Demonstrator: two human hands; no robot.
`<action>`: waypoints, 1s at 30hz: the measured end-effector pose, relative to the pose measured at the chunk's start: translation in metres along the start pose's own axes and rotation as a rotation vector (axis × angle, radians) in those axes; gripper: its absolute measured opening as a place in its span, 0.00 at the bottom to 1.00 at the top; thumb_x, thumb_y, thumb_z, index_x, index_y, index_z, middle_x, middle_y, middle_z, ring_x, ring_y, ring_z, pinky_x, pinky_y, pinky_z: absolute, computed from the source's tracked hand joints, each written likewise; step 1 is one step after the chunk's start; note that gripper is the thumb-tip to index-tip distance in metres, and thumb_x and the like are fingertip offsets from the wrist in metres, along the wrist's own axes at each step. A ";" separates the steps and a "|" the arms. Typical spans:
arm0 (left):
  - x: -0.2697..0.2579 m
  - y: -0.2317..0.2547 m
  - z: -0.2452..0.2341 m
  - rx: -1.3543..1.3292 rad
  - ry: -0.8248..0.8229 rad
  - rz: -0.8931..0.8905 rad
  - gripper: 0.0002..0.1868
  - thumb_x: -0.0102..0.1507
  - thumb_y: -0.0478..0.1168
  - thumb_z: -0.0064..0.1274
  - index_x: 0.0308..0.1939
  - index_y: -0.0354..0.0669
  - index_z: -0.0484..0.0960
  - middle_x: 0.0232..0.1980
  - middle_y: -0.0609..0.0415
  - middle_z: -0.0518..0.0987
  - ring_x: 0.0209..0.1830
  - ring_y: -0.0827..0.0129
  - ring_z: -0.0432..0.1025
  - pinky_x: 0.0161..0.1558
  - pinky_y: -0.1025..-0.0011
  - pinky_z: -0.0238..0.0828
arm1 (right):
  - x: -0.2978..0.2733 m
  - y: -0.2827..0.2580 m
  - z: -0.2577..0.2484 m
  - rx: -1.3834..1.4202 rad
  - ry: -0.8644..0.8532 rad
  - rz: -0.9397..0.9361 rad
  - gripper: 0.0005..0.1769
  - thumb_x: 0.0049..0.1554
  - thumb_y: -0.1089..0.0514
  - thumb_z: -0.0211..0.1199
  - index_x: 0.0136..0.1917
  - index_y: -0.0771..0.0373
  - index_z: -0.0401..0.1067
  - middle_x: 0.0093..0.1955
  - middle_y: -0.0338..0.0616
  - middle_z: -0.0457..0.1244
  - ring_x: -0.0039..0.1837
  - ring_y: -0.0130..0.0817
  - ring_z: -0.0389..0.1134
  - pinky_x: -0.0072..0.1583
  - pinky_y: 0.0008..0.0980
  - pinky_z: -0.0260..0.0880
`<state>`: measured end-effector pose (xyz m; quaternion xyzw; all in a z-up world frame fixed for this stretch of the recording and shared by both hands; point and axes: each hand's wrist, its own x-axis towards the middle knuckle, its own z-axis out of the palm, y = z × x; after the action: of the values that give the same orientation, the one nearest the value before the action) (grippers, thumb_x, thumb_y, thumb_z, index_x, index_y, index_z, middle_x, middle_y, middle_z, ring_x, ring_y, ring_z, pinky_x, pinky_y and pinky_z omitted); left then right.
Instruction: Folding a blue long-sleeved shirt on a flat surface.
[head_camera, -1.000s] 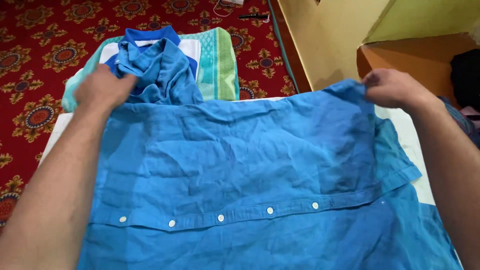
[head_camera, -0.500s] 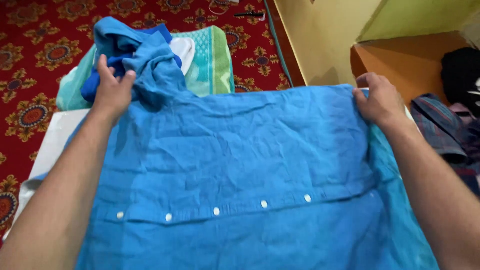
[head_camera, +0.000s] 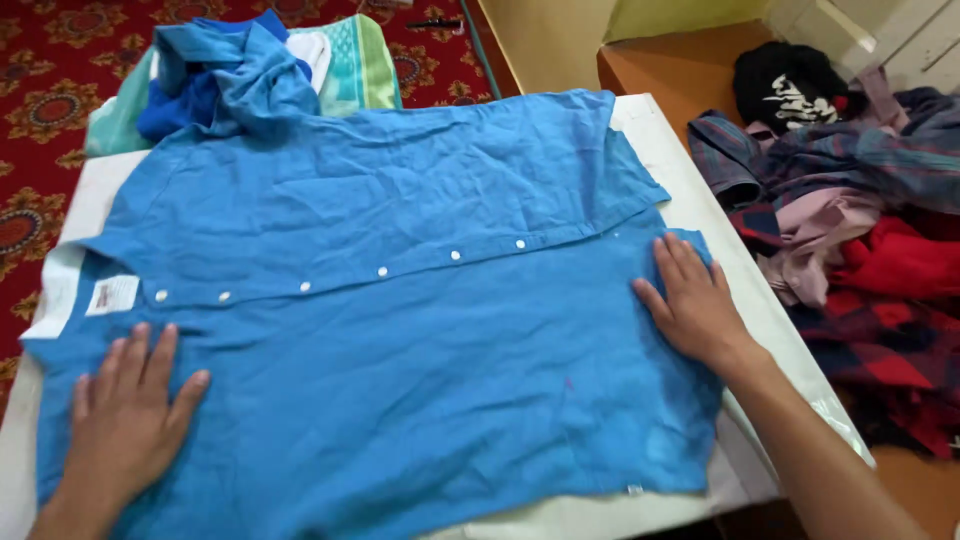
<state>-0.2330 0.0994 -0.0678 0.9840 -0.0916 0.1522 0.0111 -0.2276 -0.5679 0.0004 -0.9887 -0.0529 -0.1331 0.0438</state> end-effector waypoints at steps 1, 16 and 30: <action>-0.015 -0.013 -0.001 0.090 -0.001 -0.084 0.42 0.65 0.66 0.37 0.78 0.50 0.62 0.81 0.44 0.60 0.80 0.48 0.54 0.72 0.40 0.50 | -0.010 -0.010 -0.015 0.044 0.056 -0.069 0.35 0.62 0.44 0.59 0.76 0.62 0.58 0.77 0.57 0.52 0.76 0.55 0.53 0.71 0.55 0.51; -0.143 -0.012 -0.047 -0.382 -0.127 -0.715 0.31 0.69 0.59 0.45 0.56 0.30 0.70 0.45 0.23 0.80 0.50 0.30 0.76 0.54 0.43 0.73 | -0.116 -0.092 -0.102 0.183 -0.606 -0.293 0.21 0.46 0.60 0.61 0.55 0.52 0.72 0.53 0.41 0.69 0.55 0.47 0.71 0.53 0.44 0.72; -0.149 0.016 -0.090 -0.145 -0.319 -0.625 0.31 0.67 0.47 0.51 0.62 0.28 0.56 0.43 0.20 0.81 0.47 0.31 0.78 0.53 0.45 0.75 | -0.133 -0.070 -0.099 -0.027 -0.761 -0.202 0.22 0.42 0.66 0.59 0.51 0.54 0.76 0.44 0.50 0.70 0.55 0.54 0.70 0.55 0.50 0.69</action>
<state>-0.4023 0.1141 -0.0266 0.9725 0.2029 -0.0210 0.1125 -0.3886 -0.5208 0.0655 -0.9577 -0.1607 0.2385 -0.0051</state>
